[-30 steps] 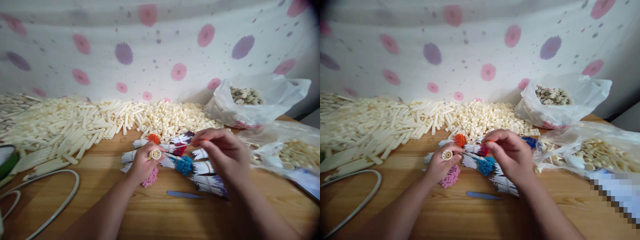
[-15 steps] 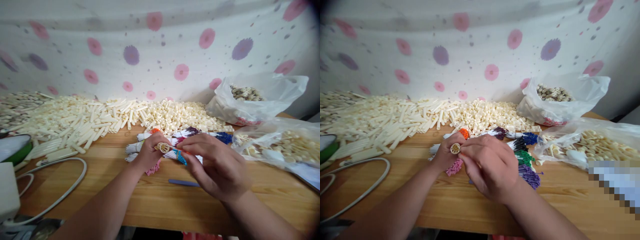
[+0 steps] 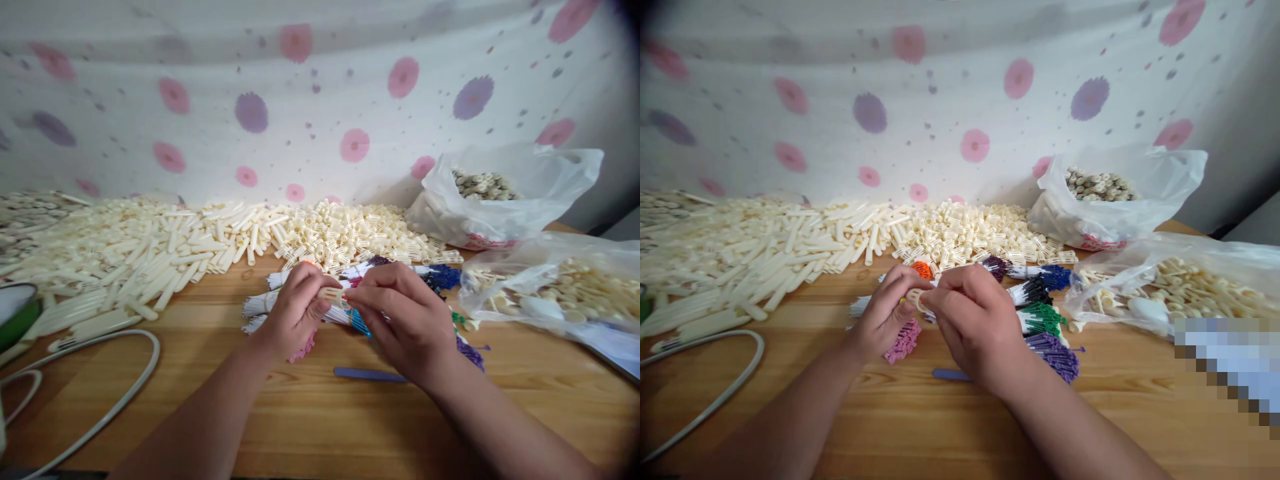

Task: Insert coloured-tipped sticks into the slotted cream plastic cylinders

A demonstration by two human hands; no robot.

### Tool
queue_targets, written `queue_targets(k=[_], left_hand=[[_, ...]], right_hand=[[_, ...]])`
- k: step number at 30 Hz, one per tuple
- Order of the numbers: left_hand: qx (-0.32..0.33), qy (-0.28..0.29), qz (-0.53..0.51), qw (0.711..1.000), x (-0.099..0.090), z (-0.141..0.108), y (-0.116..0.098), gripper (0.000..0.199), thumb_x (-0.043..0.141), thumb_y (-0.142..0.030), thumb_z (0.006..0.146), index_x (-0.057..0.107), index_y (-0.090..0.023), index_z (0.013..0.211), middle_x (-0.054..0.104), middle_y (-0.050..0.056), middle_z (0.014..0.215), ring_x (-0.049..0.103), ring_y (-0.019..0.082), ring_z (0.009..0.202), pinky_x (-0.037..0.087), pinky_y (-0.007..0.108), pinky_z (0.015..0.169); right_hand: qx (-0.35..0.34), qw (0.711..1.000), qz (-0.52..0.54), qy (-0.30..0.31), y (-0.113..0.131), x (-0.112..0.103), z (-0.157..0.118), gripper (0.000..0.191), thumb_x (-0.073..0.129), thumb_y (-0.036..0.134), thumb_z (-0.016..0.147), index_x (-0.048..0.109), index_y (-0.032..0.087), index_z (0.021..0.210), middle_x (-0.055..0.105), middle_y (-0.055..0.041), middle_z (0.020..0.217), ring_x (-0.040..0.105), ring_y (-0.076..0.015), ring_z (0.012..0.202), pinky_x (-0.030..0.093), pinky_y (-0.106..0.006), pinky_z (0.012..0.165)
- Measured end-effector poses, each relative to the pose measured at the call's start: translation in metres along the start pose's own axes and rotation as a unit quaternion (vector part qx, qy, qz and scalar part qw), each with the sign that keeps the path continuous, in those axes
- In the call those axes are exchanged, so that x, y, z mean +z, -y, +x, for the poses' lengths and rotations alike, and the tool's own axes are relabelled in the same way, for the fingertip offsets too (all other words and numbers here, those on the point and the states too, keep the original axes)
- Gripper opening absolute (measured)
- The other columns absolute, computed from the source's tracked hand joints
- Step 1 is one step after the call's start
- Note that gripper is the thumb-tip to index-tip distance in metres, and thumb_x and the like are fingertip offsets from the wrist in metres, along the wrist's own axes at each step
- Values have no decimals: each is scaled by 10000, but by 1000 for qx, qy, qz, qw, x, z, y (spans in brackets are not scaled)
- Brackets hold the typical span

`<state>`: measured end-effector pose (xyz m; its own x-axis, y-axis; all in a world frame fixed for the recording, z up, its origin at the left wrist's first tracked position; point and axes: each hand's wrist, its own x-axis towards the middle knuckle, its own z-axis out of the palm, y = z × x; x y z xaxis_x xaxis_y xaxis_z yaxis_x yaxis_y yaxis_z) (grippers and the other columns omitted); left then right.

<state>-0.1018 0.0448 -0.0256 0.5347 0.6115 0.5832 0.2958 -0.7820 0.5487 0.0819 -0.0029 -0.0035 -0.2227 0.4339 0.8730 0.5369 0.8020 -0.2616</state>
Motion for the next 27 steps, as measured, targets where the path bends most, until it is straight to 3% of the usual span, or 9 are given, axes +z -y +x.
queue_targets(k=[6, 10, 15, 22, 27], left_hand=[[25, -32, 69, 997, 3, 0, 4, 413, 382, -497, 898, 597, -149, 952, 518, 59, 846, 512, 176, 803, 422, 312, 705], [17, -49, 126, 991, 5, -1, 7, 322, 452, -435, 894, 595, -149, 931, 568, 47, 759, 526, 173, 734, 425, 303, 662], [5, -84, 187, 979, 4, 0, 6, 302, 507, -422, 869, 625, -153, 935, 622, 70, 789, 565, 189, 761, 445, 308, 681], [5, -102, 223, 969, 3, 0, 7, 308, 506, -433, 866, 642, -156, 867, 627, 73, 773, 566, 187, 737, 440, 304, 665], [-2, -124, 218, 968, 4, 0, 11, 289, 520, -398, 867, 637, -150, 958, 615, 64, 764, 552, 181, 719, 425, 296, 648]], right_hand=[[15, 999, 6, 30, -7, -3, 1, 75, 604, 70, 798, 629, 126, 842, 567, -55, 836, 540, -125, 782, 470, -272, 684], [102, 991, 76, 40, -10, 2, 0, 83, 584, 93, 811, 628, 162, 799, 568, -28, 806, 544, -122, 780, 459, -271, 693], [244, 958, 152, -1, -10, 15, -6, 89, 580, 174, 827, 656, 197, 787, 580, -25, 841, 556, -140, 827, 455, -305, 735], [331, 901, 280, -20, -18, 26, -2, 61, 640, 218, 759, 668, 181, 721, 566, -34, 887, 558, -146, 839, 467, -328, 754], [325, 886, 325, 58, -21, 16, 13, 94, 643, 222, 754, 667, 183, 672, 588, -34, 908, 568, -143, 877, 460, -328, 797]])
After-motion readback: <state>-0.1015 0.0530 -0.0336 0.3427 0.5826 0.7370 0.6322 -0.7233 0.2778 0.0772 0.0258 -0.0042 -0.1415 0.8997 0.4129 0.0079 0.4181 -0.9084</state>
